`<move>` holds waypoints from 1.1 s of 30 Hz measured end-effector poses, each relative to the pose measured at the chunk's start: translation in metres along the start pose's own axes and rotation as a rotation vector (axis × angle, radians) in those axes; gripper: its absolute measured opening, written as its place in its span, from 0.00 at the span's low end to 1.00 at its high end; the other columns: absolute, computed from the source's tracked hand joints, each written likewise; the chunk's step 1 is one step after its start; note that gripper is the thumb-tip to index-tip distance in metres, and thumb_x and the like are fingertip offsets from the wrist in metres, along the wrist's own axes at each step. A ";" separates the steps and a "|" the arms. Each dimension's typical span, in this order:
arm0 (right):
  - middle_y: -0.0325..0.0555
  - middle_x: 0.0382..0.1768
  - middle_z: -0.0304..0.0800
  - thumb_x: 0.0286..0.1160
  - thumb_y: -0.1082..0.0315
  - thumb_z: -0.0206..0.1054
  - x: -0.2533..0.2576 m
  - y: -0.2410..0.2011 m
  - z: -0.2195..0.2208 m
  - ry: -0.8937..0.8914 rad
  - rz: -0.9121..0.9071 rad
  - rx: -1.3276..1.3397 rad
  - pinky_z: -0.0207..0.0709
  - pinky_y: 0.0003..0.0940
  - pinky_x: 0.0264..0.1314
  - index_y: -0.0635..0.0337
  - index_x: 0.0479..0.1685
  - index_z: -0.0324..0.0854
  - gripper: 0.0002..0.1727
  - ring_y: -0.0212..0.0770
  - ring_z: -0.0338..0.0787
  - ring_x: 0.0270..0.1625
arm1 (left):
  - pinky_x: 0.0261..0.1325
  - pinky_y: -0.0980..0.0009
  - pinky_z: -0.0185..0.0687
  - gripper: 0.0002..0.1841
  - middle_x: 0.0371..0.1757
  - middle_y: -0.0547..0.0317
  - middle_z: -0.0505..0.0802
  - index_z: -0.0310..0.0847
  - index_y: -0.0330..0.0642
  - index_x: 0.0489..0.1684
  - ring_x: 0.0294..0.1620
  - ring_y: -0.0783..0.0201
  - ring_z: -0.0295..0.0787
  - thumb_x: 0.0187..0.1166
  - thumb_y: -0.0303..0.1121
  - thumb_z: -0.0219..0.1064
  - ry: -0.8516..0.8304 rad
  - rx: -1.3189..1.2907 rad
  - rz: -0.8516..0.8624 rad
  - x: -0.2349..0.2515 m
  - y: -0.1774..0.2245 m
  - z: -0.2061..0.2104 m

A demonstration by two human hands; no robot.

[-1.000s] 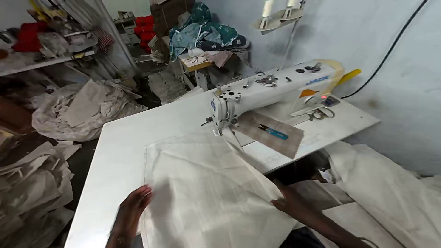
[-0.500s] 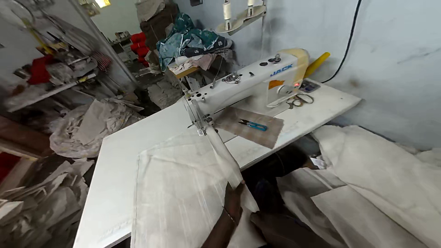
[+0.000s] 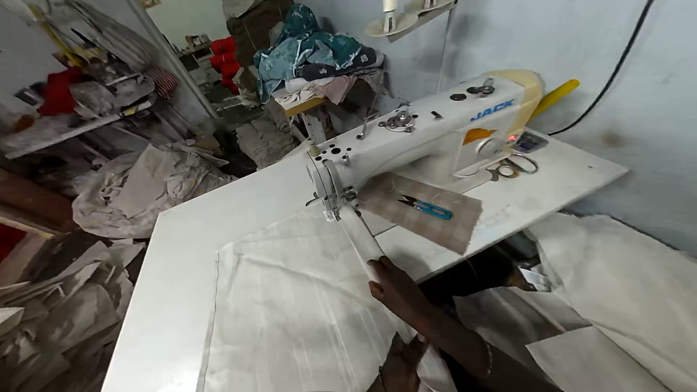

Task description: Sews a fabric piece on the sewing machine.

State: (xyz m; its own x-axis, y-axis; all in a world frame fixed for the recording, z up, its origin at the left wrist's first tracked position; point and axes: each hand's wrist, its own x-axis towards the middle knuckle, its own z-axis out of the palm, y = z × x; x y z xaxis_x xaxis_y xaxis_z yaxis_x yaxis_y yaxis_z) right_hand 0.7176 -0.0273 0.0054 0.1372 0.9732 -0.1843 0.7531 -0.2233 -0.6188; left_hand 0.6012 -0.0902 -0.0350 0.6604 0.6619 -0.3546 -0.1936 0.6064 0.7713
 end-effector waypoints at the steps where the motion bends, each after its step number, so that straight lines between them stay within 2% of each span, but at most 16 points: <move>1: 0.73 0.63 0.82 0.79 0.76 0.60 -0.001 0.001 0.002 0.097 -0.034 0.000 0.82 0.49 0.63 0.78 0.73 0.75 0.24 0.64 0.90 0.58 | 0.67 0.76 0.81 0.17 0.53 0.61 0.88 0.59 0.26 0.72 0.54 0.80 0.86 0.87 0.19 0.49 -0.007 0.000 -0.018 0.000 0.002 0.001; 3: 0.70 0.43 0.89 0.65 0.84 0.64 -0.001 0.009 0.013 0.395 -0.199 -0.008 0.88 0.47 0.42 0.79 0.56 0.87 0.18 0.60 0.93 0.37 | 0.68 0.77 0.80 0.19 0.56 0.59 0.87 0.58 0.25 0.75 0.55 0.80 0.86 0.88 0.21 0.50 -0.036 0.076 -0.058 -0.003 0.012 0.001; 4: 0.68 0.38 0.88 0.61 0.85 0.65 0.001 0.011 0.016 0.466 -0.252 -0.010 0.88 0.45 0.36 0.79 0.51 0.89 0.17 0.58 0.91 0.31 | 0.69 0.76 0.78 0.20 0.58 0.55 0.86 0.57 0.22 0.75 0.57 0.79 0.84 0.88 0.22 0.50 -0.072 0.179 -0.060 -0.002 0.018 -0.001; 5: 0.67 0.36 0.88 0.58 0.86 0.66 0.002 0.012 0.020 0.481 -0.277 -0.006 0.87 0.44 0.33 0.79 0.49 0.89 0.17 0.57 0.91 0.29 | 0.71 0.75 0.76 0.20 0.59 0.48 0.86 0.61 0.17 0.74 0.59 0.75 0.84 0.88 0.23 0.51 -0.114 0.334 -0.048 -0.002 0.024 -0.006; 7: 0.67 0.37 0.89 0.56 0.87 0.67 0.004 0.015 0.033 0.445 -0.291 0.004 0.88 0.44 0.33 0.78 0.48 0.90 0.17 0.57 0.91 0.29 | 0.66 0.61 0.79 0.17 0.50 0.33 0.91 0.78 0.12 0.55 0.55 0.56 0.88 0.86 0.25 0.55 -0.144 0.717 0.097 -0.001 0.033 -0.017; 8: 0.66 0.36 0.89 0.54 0.87 0.67 0.006 0.016 0.037 0.442 -0.295 0.013 0.87 0.43 0.31 0.77 0.46 0.91 0.17 0.55 0.91 0.28 | 0.59 0.54 0.82 0.17 0.41 0.31 0.91 0.83 0.14 0.42 0.49 0.48 0.91 0.85 0.27 0.57 -0.104 0.880 0.245 0.000 0.031 -0.025; 9: 0.64 0.34 0.88 0.52 0.87 0.67 0.009 0.017 0.038 0.447 -0.299 0.019 0.86 0.41 0.30 0.76 0.44 0.92 0.17 0.53 0.90 0.26 | 0.59 0.51 0.83 0.17 0.38 0.29 0.92 0.86 0.16 0.35 0.48 0.41 0.92 0.81 0.27 0.58 -0.025 1.008 0.427 0.002 0.028 -0.032; 11: 0.62 0.34 0.88 0.52 0.86 0.67 0.012 0.017 0.034 0.413 -0.275 0.059 0.85 0.39 0.31 0.75 0.47 0.92 0.19 0.50 0.88 0.26 | 0.72 0.51 0.76 0.17 0.48 0.26 0.92 0.88 0.16 0.34 0.58 0.33 0.88 0.76 0.26 0.57 0.113 1.110 0.681 0.012 0.023 -0.046; 12: 0.62 0.35 0.89 0.54 0.86 0.66 0.014 0.016 0.031 0.382 -0.249 0.084 0.85 0.39 0.33 0.74 0.50 0.92 0.20 0.50 0.88 0.28 | 0.78 0.50 0.72 0.17 0.56 0.25 0.91 0.88 0.15 0.41 0.66 0.29 0.85 0.75 0.24 0.56 0.130 1.148 0.707 0.016 0.024 -0.052; 14: 0.62 0.37 0.89 0.55 0.85 0.65 0.023 0.015 0.029 0.370 -0.221 0.114 0.84 0.38 0.34 0.74 0.54 0.91 0.22 0.49 0.88 0.29 | 0.79 0.48 0.72 0.17 0.64 0.30 0.90 0.88 0.17 0.51 0.72 0.29 0.82 0.70 0.18 0.58 0.135 1.254 0.694 0.024 0.028 -0.059; 18: 0.60 0.34 0.89 0.54 0.85 0.64 0.044 0.016 0.029 0.449 -0.234 0.119 0.82 0.35 0.31 0.73 0.52 0.92 0.22 0.47 0.86 0.26 | 0.77 0.46 0.74 0.14 0.62 0.42 0.94 0.93 0.28 0.43 0.72 0.34 0.84 0.68 0.16 0.62 0.154 1.412 0.668 0.036 0.042 -0.063; 21: 0.63 0.39 0.90 0.59 0.85 0.63 0.058 0.010 0.024 0.412 -0.189 0.145 0.84 0.39 0.37 0.73 0.55 0.91 0.21 0.50 0.87 0.30 | 0.77 0.41 0.72 0.13 0.61 0.44 0.94 0.94 0.31 0.42 0.73 0.33 0.83 0.68 0.16 0.63 0.154 1.445 0.659 0.048 0.054 -0.067; 24: 0.65 0.39 0.90 0.62 0.84 0.63 0.075 0.005 0.021 0.387 -0.189 0.134 0.85 0.42 0.41 0.75 0.54 0.90 0.20 0.54 0.89 0.33 | 0.74 0.37 0.74 0.13 0.59 0.46 0.95 0.95 0.34 0.40 0.72 0.31 0.83 0.67 0.20 0.63 0.170 1.493 0.753 0.066 0.061 -0.080; 28: 0.66 0.49 0.89 0.76 0.78 0.59 0.089 0.000 0.001 0.139 -0.107 0.128 0.81 0.46 0.57 0.74 0.63 0.86 0.20 0.57 0.89 0.47 | 0.80 0.33 0.63 0.12 0.67 0.39 0.90 0.94 0.34 0.45 0.79 0.28 0.74 0.73 0.22 0.63 0.091 1.503 0.675 0.086 0.088 -0.092; 31: 0.64 0.51 0.92 0.87 0.66 0.58 0.046 0.012 -0.003 0.159 -0.096 0.230 0.81 0.47 0.64 0.72 0.61 0.86 0.19 0.55 0.91 0.54 | 0.85 0.34 0.54 0.14 0.74 0.41 0.86 0.94 0.38 0.50 0.85 0.31 0.67 0.77 0.25 0.61 0.054 1.514 0.571 0.097 0.108 -0.102; 33: 0.60 0.44 0.92 0.83 0.65 0.61 -0.006 0.022 0.014 0.340 -0.068 0.368 0.85 0.42 0.53 0.74 0.55 0.86 0.19 0.48 0.92 0.45 | 0.90 0.39 0.45 0.17 0.80 0.46 0.82 0.94 0.42 0.56 0.89 0.36 0.61 0.80 0.27 0.59 0.038 1.525 0.472 0.104 0.122 -0.106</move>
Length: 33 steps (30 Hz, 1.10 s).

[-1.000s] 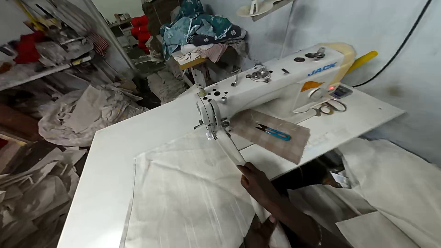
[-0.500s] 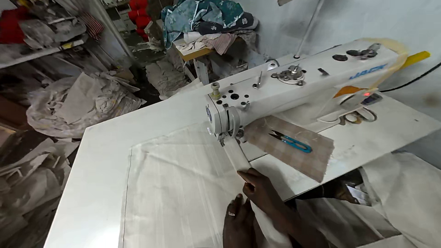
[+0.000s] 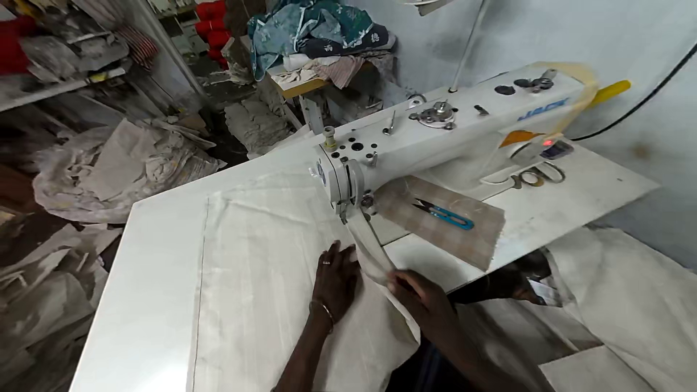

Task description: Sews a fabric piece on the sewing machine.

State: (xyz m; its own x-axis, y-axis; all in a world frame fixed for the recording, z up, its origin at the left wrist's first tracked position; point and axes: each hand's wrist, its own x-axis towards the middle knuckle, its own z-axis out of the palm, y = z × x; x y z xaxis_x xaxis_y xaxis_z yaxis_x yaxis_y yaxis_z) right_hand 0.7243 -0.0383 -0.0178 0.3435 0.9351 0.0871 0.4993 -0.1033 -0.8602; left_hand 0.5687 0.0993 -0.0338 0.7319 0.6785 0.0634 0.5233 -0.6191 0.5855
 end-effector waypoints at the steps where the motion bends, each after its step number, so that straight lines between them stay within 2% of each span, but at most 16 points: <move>1: 0.58 0.41 0.91 0.81 0.66 0.63 -0.029 0.003 0.001 0.065 0.054 0.082 0.84 0.38 0.46 0.76 0.54 0.83 0.18 0.43 0.90 0.40 | 0.91 0.41 0.43 0.17 0.81 0.47 0.81 0.93 0.43 0.57 0.90 0.38 0.59 0.81 0.29 0.58 -0.021 -0.009 -0.013 0.003 -0.002 -0.004; 3: 0.58 0.42 0.86 0.78 0.68 0.65 -0.077 0.005 0.006 0.046 0.256 0.234 0.81 0.36 0.40 0.81 0.60 0.75 0.21 0.39 0.85 0.37 | 0.92 0.42 0.42 0.17 0.81 0.48 0.81 0.93 0.44 0.57 0.91 0.39 0.58 0.83 0.31 0.57 -0.038 -0.024 -0.007 0.006 -0.007 -0.005; 5: 0.63 0.54 0.82 0.79 0.67 0.67 -0.098 0.010 0.018 -0.082 0.477 0.358 0.83 0.42 0.48 0.80 0.73 0.65 0.30 0.45 0.87 0.45 | 0.92 0.43 0.41 0.18 0.82 0.49 0.80 0.93 0.45 0.59 0.92 0.40 0.56 0.84 0.32 0.56 -0.059 -0.022 0.003 0.008 -0.011 -0.006; 7: 0.65 0.64 0.81 0.81 0.70 0.65 -0.095 0.011 0.033 -0.164 0.603 0.480 0.85 0.45 0.55 0.76 0.80 0.61 0.31 0.49 0.89 0.55 | 0.92 0.43 0.41 0.17 0.83 0.50 0.79 0.92 0.43 0.60 0.92 0.41 0.54 0.85 0.31 0.56 -0.068 -0.017 0.016 0.010 -0.014 -0.008; 8: 0.63 0.66 0.81 0.82 0.72 0.63 -0.091 0.012 0.041 -0.190 0.614 0.525 0.84 0.43 0.59 0.74 0.80 0.64 0.29 0.47 0.88 0.59 | 0.92 0.43 0.41 0.17 0.83 0.50 0.79 0.92 0.42 0.59 0.92 0.42 0.54 0.85 0.31 0.57 -0.069 -0.012 0.026 0.010 -0.016 -0.008; 10: 0.56 0.62 0.84 0.83 0.74 0.60 -0.087 0.011 0.060 -0.220 0.578 0.573 0.81 0.33 0.64 0.73 0.73 0.71 0.21 0.36 0.86 0.62 | 0.92 0.43 0.39 0.15 0.84 0.51 0.78 0.93 0.41 0.56 0.93 0.42 0.53 0.86 0.32 0.58 -0.088 -0.011 0.032 0.009 -0.019 -0.008; 13: 0.54 0.66 0.81 0.84 0.77 0.59 -0.083 0.003 0.072 -0.336 0.515 0.621 0.74 0.24 0.73 0.76 0.76 0.66 0.23 0.29 0.80 0.68 | 0.91 0.41 0.40 0.15 0.83 0.53 0.80 0.92 0.41 0.59 0.92 0.43 0.55 0.86 0.33 0.59 -0.060 -0.026 0.072 0.010 -0.024 -0.011; 15: 0.46 0.62 0.82 0.78 0.80 0.64 -0.085 0.002 0.076 -0.422 0.490 0.713 0.76 0.21 0.67 0.73 0.74 0.67 0.25 0.25 0.81 0.64 | 0.90 0.40 0.43 0.15 0.81 0.54 0.82 0.92 0.41 0.59 0.91 0.42 0.57 0.86 0.33 0.60 -0.026 -0.036 0.108 0.010 -0.030 -0.014; 18: 0.30 0.48 0.89 0.68 0.87 0.67 -0.093 0.001 0.082 -0.443 0.449 0.973 0.85 0.23 0.59 0.62 0.60 0.73 0.22 0.22 0.89 0.53 | 0.89 0.39 0.46 0.15 0.79 0.51 0.84 0.92 0.40 0.59 0.89 0.40 0.61 0.84 0.32 0.62 0.005 -0.059 0.184 0.012 -0.042 -0.018; 20: 0.31 0.45 0.92 0.65 0.89 0.66 -0.095 -0.005 0.082 -0.372 0.422 1.032 0.87 0.26 0.57 0.62 0.57 0.76 0.21 0.24 0.92 0.49 | 0.89 0.40 0.47 0.15 0.79 0.52 0.84 0.92 0.40 0.59 0.89 0.40 0.62 0.84 0.33 0.62 0.008 -0.058 0.214 0.014 -0.048 -0.019; 25: 0.35 0.51 0.89 0.61 0.86 0.71 -0.082 -0.026 0.081 -0.195 0.098 0.938 0.86 0.24 0.61 0.72 0.64 0.69 0.27 0.21 0.90 0.54 | 0.89 0.38 0.45 0.19 0.80 0.54 0.83 0.89 0.43 0.66 0.90 0.40 0.60 0.84 0.40 0.61 -0.006 -0.046 0.228 0.015 -0.050 -0.020; 26: 0.34 0.50 0.90 0.62 0.86 0.69 -0.078 -0.030 0.081 -0.211 0.132 0.962 0.86 0.23 0.60 0.70 0.62 0.69 0.26 0.20 0.90 0.53 | 0.90 0.38 0.44 0.20 0.80 0.55 0.82 0.88 0.44 0.68 0.90 0.41 0.59 0.85 0.41 0.60 -0.016 -0.037 0.223 0.016 -0.051 -0.020; 29: 0.31 0.47 0.86 0.79 0.83 0.55 -0.085 -0.036 0.086 -0.326 0.283 1.050 0.80 0.19 0.60 0.65 0.60 0.71 0.14 0.18 0.85 0.52 | 0.90 0.39 0.42 0.21 0.81 0.53 0.82 0.87 0.41 0.68 0.91 0.41 0.57 0.85 0.40 0.59 -0.042 -0.033 0.192 0.014 -0.049 -0.021; 30: 0.28 0.45 0.86 0.80 0.82 0.53 -0.093 -0.042 0.083 -0.306 0.321 1.081 0.81 0.20 0.58 0.61 0.58 0.71 0.13 0.18 0.85 0.50 | 0.91 0.40 0.41 0.21 0.82 0.53 0.81 0.86 0.40 0.69 0.92 0.42 0.56 0.86 0.41 0.58 -0.055 -0.019 0.183 0.013 -0.049 -0.020; 31: 0.26 0.42 0.88 0.78 0.83 0.53 -0.100 -0.054 0.070 -0.256 0.353 1.080 0.83 0.22 0.55 0.60 0.55 0.72 0.13 0.18 0.88 0.47 | 0.92 0.41 0.40 0.23 0.83 0.53 0.80 0.85 0.41 0.71 0.92 0.43 0.55 0.87 0.43 0.56 -0.065 0.015 0.181 0.012 -0.050 -0.021; 33: 0.31 0.41 0.92 0.77 0.80 0.58 -0.112 -0.075 0.011 -0.209 0.418 0.897 0.87 0.29 0.56 0.63 0.56 0.76 0.12 0.24 0.91 0.45 | 0.93 0.42 0.38 0.26 0.86 0.57 0.76 0.81 0.48 0.78 0.94 0.46 0.52 0.88 0.48 0.51 -0.104 0.112 0.167 0.007 -0.049 -0.024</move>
State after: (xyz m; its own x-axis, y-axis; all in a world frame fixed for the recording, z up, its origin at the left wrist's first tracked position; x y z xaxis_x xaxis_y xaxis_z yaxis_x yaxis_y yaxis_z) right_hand 0.6393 -0.1320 0.0319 0.1650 0.9317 -0.3235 -0.4406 -0.2238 -0.8693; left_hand 0.5376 0.1438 -0.0421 0.8503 0.5223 0.0650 0.4323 -0.7635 0.4797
